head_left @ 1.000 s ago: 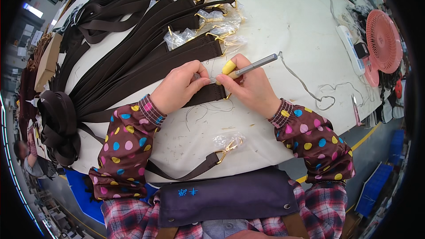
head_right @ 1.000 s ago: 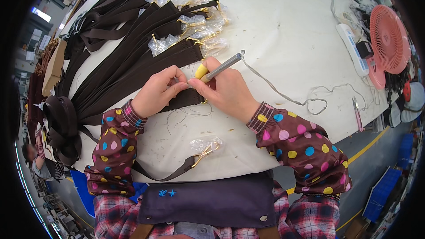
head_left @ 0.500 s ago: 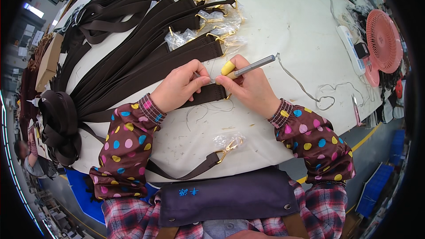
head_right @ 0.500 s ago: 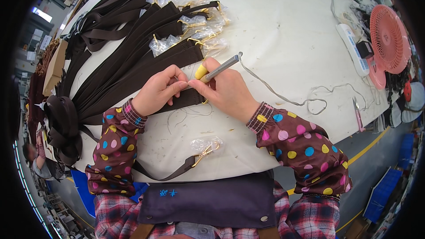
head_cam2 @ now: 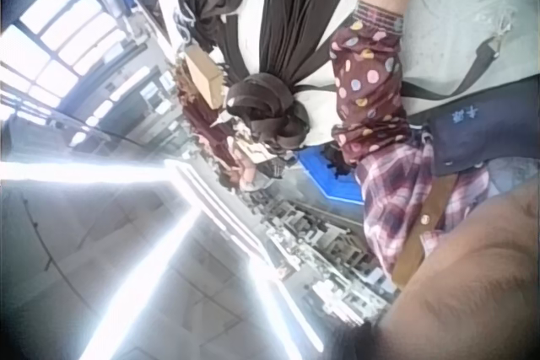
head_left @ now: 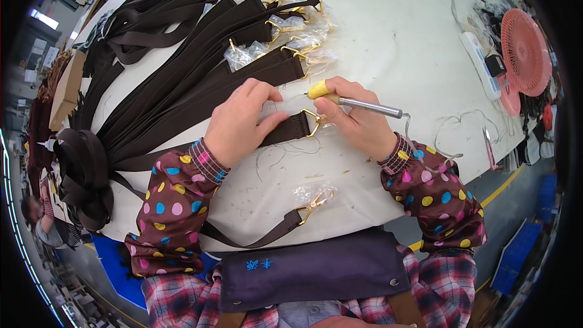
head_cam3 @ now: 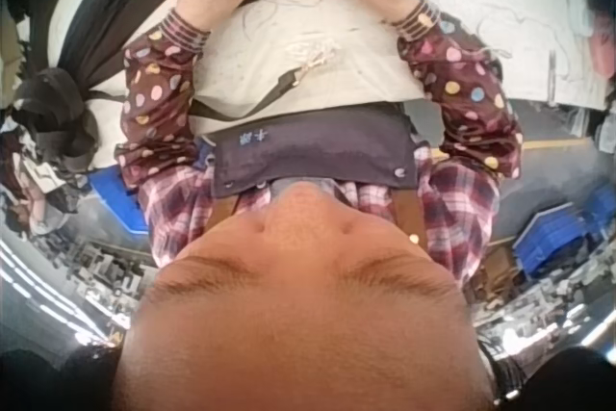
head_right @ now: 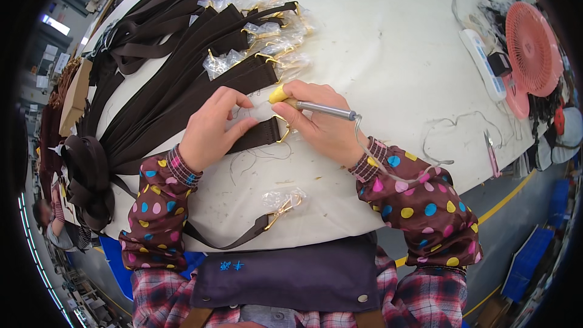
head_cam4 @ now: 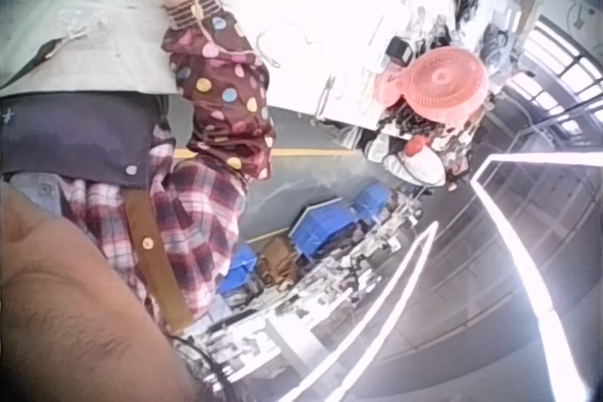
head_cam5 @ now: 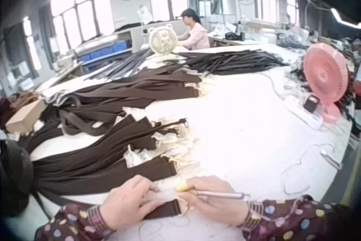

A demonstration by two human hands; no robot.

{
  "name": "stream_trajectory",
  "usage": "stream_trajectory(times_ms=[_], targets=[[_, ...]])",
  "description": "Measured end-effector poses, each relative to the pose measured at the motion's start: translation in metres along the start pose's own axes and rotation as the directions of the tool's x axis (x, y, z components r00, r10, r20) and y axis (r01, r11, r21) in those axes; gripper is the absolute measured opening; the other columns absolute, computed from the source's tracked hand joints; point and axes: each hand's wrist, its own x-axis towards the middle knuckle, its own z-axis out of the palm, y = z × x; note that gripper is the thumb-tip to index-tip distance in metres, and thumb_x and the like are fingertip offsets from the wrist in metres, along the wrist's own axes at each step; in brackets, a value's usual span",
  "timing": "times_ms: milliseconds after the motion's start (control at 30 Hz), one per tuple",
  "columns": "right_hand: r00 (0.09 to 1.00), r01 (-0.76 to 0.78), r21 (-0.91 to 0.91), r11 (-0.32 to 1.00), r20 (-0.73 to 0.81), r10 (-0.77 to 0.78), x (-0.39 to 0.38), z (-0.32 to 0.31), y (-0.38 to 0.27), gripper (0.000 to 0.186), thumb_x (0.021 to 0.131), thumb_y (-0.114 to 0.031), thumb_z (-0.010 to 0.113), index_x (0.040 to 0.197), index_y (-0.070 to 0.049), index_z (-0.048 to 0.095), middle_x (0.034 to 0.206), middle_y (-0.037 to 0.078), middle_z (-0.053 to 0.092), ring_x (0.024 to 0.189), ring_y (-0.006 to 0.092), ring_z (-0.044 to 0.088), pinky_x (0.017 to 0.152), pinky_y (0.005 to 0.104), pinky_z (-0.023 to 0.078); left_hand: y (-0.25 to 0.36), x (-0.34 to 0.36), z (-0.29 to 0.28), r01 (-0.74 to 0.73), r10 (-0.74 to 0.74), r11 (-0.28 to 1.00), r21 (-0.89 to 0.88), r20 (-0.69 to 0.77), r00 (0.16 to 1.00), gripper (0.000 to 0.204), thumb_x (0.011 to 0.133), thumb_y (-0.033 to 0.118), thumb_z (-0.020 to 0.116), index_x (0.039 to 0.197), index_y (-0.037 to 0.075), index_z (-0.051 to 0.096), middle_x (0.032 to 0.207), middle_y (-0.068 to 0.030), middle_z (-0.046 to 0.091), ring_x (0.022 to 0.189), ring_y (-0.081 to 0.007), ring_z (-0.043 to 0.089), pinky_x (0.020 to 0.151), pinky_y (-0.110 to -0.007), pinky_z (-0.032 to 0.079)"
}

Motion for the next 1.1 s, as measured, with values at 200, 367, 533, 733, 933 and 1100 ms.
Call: stream_trajectory(times_ms=[200, 367, 533, 733, 933, 1100], targets=[[0.980, -0.197, 0.342, 0.919, 0.100, 0.173, -0.003, -0.002, -0.008, 0.017, 0.099, -0.018, 0.055, 0.100, -0.001, 0.057, 0.081, 0.002, 0.060, 0.072, 0.0072, 0.058, 0.066, 0.0232, 0.048, 0.002, 0.002, 0.004, -0.026, 0.025, 0.992, -0.126, -0.013, 1.000, 0.041, 0.077, 0.027, 0.078, 0.108, 0.007, 0.059, 0.098, -0.0078, 0.057, 0.084, -0.0235, 0.059, 0.072, -0.033, 0.050], [0.982, -0.187, 0.409, 0.893, 0.095, 0.161, -0.002, 0.001, -0.005, 0.015, 0.100, -0.016, 0.053, 0.102, -0.001, 0.056, 0.085, 0.001, 0.059, 0.073, 0.0062, 0.058, 0.066, 0.0223, 0.049, 0.004, 0.004, 0.004, 0.061, -0.042, 0.943, -0.328, 0.066, 0.997, 0.037, 0.078, 0.015, 0.078, 0.110, 0.007, 0.063, 0.090, -0.0002, 0.054, 0.069, -0.0084, 0.042, 0.062, -0.023, 0.041], [0.986, -0.164, 0.409, 0.898, 0.100, 0.135, -0.001, 0.001, -0.006, 0.015, 0.100, -0.015, 0.053, 0.103, -0.001, 0.056, 0.087, 0.001, 0.058, 0.072, 0.0056, 0.057, 0.066, 0.0219, 0.049, 0.011, 0.006, 0.003, 0.125, -0.103, 0.935, -0.332, 0.084, 0.991, 0.020, 0.081, 0.014, 0.076, 0.096, 0.004, 0.069, 0.081, 0.0010, 0.057, 0.062, -0.0066, 0.040, 0.057, -0.023, 0.039], [0.985, -0.169, 0.394, 0.904, 0.089, 0.146, -0.002, 0.002, -0.005, 0.015, 0.100, -0.016, 0.053, 0.103, -0.001, 0.056, 0.085, 0.000, 0.058, 0.072, 0.0050, 0.056, 0.065, 0.0215, 0.048, 0.009, 0.007, 0.001, 0.228, -0.172, 0.893, -0.389, 0.172, 0.970, 0.014, 0.084, 0.015, 0.073, 0.088, 0.002, 0.068, 0.074, 0.0024, 0.056, 0.060, -0.0047, 0.041, 0.056, -0.022, 0.038], [0.985, -0.170, 0.400, 0.901, 0.070, 0.155, -0.001, 0.002, -0.008, 0.016, 0.100, -0.017, 0.053, 0.102, -0.002, 0.056, 0.083, 0.000, 0.058, 0.072, 0.0043, 0.055, 0.065, 0.0211, 0.048, 0.004, 0.007, -0.004, 0.155, -0.129, 0.921, -0.356, 0.096, 0.987, 0.017, 0.084, 0.018, 0.074, 0.089, 0.003, 0.068, 0.073, 0.0053, 0.054, 0.060, -0.0027, 0.041, 0.054, -0.020, 0.037], [0.984, -0.178, 0.412, 0.894, 0.073, 0.163, -0.001, 0.004, -0.009, 0.016, 0.100, -0.018, 0.052, 0.102, -0.002, 0.056, 0.081, -0.001, 0.058, 0.072, 0.0042, 0.055, 0.066, 0.0212, 0.047, 0.010, 0.009, 0.003, 0.287, -0.212, 0.856, -0.429, 0.215, 0.953, 0.019, 0.084, 0.020, 0.073, 0.090, 0.002, 0.070, 0.069, 0.0022, 0.057, 0.060, -0.0046, 0.044, 0.054, -0.022, 0.039]])
